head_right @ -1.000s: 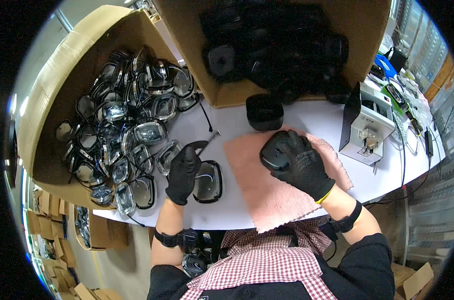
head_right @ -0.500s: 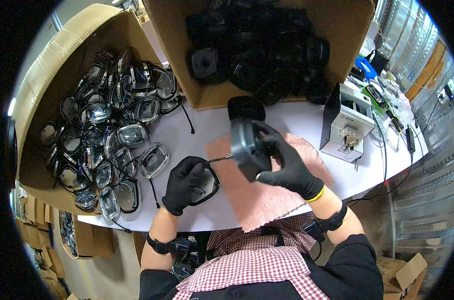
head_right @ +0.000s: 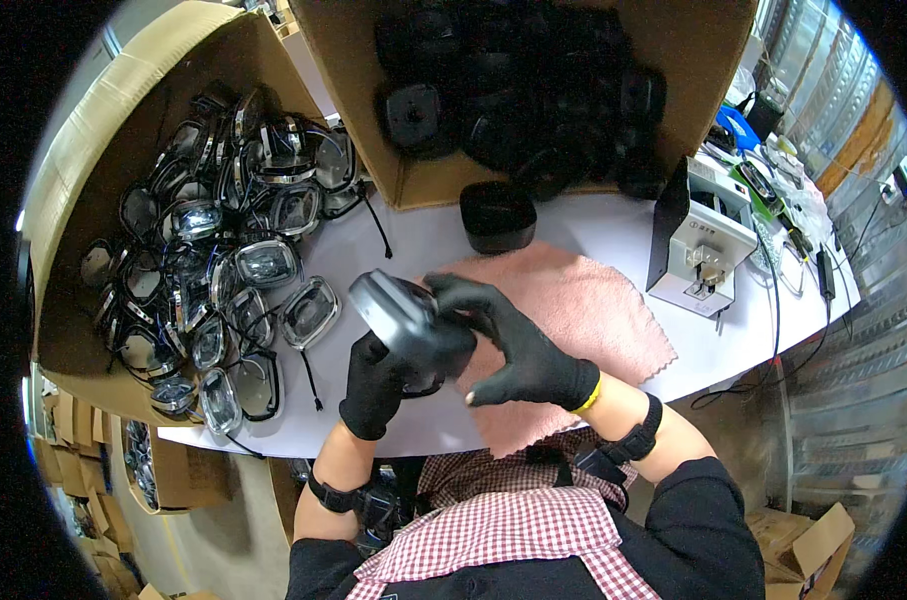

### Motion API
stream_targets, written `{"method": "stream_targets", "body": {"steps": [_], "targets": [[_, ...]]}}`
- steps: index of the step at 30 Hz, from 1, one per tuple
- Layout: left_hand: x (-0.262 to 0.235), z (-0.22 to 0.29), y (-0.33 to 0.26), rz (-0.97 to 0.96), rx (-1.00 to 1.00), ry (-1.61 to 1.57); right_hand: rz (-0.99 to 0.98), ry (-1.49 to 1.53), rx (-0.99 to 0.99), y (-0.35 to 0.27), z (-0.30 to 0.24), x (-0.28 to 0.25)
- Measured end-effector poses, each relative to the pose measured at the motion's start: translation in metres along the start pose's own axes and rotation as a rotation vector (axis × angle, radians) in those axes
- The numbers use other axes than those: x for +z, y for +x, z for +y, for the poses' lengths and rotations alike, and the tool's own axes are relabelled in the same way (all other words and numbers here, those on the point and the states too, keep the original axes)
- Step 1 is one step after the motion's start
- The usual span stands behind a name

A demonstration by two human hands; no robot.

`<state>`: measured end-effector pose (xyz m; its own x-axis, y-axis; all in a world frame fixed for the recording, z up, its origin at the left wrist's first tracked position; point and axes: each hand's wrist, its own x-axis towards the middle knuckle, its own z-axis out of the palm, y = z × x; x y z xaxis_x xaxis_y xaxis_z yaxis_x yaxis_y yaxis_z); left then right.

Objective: Assembling automotive side mirrors by joining internal components with outer covers and securing them with an electric screwdriver.

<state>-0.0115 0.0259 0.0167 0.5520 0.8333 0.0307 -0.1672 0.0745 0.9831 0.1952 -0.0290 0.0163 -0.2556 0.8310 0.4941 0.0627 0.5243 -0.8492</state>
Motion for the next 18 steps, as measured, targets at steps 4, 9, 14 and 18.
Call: {"method": "stream_targets", "body": {"steps": [4,9,14,18], "targets": [[0.001,-0.008,0.001,0.094,0.050,0.077,0.167,0.483,0.244,0.013,-0.011,0.012],[-0.006,-0.007,0.002,-0.005,0.115,0.218,-0.066,0.507,0.313,0.008,0.002,-0.003],[-0.022,-0.009,-0.008,-0.232,0.036,0.060,-0.293,0.139,0.149,0.015,-0.024,0.001],[-0.011,0.000,-0.009,-0.100,0.080,0.081,-0.117,0.258,0.177,0.014,-0.020,0.015]]}}
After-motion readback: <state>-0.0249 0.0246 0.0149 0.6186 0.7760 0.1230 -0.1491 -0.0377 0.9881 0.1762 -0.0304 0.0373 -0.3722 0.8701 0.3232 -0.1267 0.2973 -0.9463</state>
